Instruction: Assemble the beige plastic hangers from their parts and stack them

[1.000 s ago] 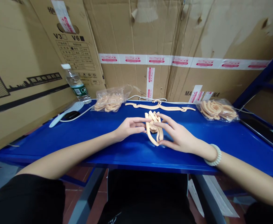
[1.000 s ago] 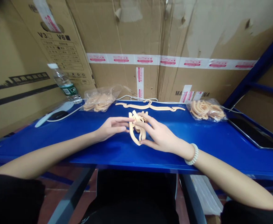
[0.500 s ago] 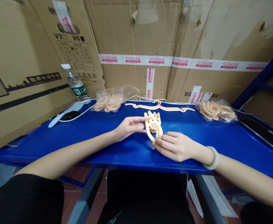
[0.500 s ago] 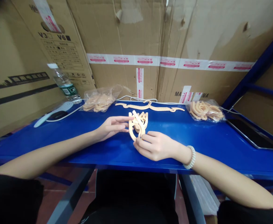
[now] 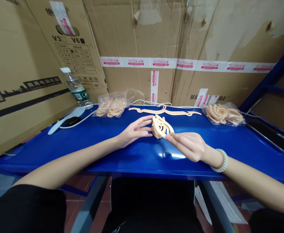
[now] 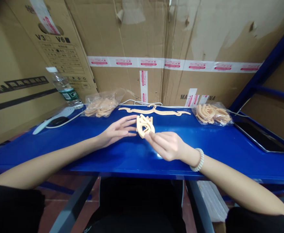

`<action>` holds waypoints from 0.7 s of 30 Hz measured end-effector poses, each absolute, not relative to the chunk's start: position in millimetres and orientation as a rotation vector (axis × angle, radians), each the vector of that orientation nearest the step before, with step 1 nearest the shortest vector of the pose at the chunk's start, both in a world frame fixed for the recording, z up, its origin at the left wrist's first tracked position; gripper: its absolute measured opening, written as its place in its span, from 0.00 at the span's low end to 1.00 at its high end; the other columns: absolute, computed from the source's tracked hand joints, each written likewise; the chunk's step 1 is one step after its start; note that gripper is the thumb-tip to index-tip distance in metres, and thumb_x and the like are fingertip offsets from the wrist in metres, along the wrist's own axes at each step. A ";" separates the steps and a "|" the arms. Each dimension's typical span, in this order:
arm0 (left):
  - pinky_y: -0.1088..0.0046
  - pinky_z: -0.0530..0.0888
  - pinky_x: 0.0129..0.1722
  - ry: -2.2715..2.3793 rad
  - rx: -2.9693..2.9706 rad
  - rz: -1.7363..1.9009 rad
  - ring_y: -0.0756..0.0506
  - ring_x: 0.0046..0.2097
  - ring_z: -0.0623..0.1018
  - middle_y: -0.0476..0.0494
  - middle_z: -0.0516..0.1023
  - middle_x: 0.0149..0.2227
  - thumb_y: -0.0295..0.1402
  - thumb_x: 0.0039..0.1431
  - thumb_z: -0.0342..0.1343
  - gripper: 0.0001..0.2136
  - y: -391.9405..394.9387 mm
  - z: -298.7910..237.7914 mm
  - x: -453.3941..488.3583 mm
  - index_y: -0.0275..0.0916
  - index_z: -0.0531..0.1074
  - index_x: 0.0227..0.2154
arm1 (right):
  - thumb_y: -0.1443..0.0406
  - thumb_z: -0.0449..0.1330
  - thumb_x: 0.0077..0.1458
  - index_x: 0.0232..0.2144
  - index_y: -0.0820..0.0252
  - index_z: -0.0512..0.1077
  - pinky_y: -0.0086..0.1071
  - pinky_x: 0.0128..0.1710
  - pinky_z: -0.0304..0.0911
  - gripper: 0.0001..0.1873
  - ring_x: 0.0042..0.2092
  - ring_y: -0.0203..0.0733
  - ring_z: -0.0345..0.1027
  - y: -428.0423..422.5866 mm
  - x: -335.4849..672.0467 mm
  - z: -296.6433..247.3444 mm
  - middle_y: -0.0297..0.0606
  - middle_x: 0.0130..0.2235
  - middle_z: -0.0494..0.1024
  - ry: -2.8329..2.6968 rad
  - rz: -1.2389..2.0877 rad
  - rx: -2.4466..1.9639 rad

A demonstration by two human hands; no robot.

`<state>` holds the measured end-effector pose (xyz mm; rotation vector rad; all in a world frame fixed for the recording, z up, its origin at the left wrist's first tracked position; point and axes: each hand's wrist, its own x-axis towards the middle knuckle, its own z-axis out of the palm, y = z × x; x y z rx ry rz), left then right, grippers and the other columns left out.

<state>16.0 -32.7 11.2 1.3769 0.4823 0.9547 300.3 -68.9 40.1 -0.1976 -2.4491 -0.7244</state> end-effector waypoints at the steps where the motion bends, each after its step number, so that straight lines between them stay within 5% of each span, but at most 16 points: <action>1: 0.54 0.74 0.57 0.550 1.407 0.998 0.36 0.56 0.78 0.32 0.63 0.68 0.30 0.55 0.66 0.31 -30.5 9.6 15.5 0.44 0.66 0.62 | 0.75 0.53 0.65 0.67 0.67 0.60 0.39 0.38 0.77 0.29 0.41 0.48 0.79 -65.6 303.1 38.7 0.50 0.44 0.82 -2.431 -0.715 -0.251; 5: 0.54 0.72 0.59 0.802 1.603 1.085 0.39 0.54 0.79 0.31 0.68 0.63 0.32 0.56 0.65 0.26 -21.1 -1.7 13.2 0.39 0.67 0.58 | 0.71 0.53 0.68 0.64 0.59 0.64 0.38 0.36 0.75 0.24 0.39 0.46 0.78 -47.5 308.7 27.1 0.48 0.44 0.81 -2.377 -0.665 -0.435; 10: 0.55 0.74 0.58 0.815 1.932 0.968 0.38 0.60 0.74 0.36 0.69 0.62 0.30 0.57 0.62 0.26 -25.6 -8.3 16.1 0.43 0.66 0.59 | 0.70 0.52 0.69 0.53 0.64 0.71 0.33 0.30 0.68 0.14 0.34 0.42 0.74 -35.8 305.0 16.4 0.44 0.37 0.79 -2.391 -0.728 -0.513; 21: 0.51 0.69 0.63 0.823 2.147 0.990 0.36 0.62 0.72 0.34 0.69 0.62 0.31 0.58 0.61 0.28 -23.2 -10.2 13.2 0.41 0.65 0.62 | 0.76 0.51 0.64 0.37 0.65 0.71 0.33 0.24 0.52 0.10 0.26 0.36 0.63 -47.0 302.7 25.6 0.42 0.35 0.74 -2.750 -0.858 -0.884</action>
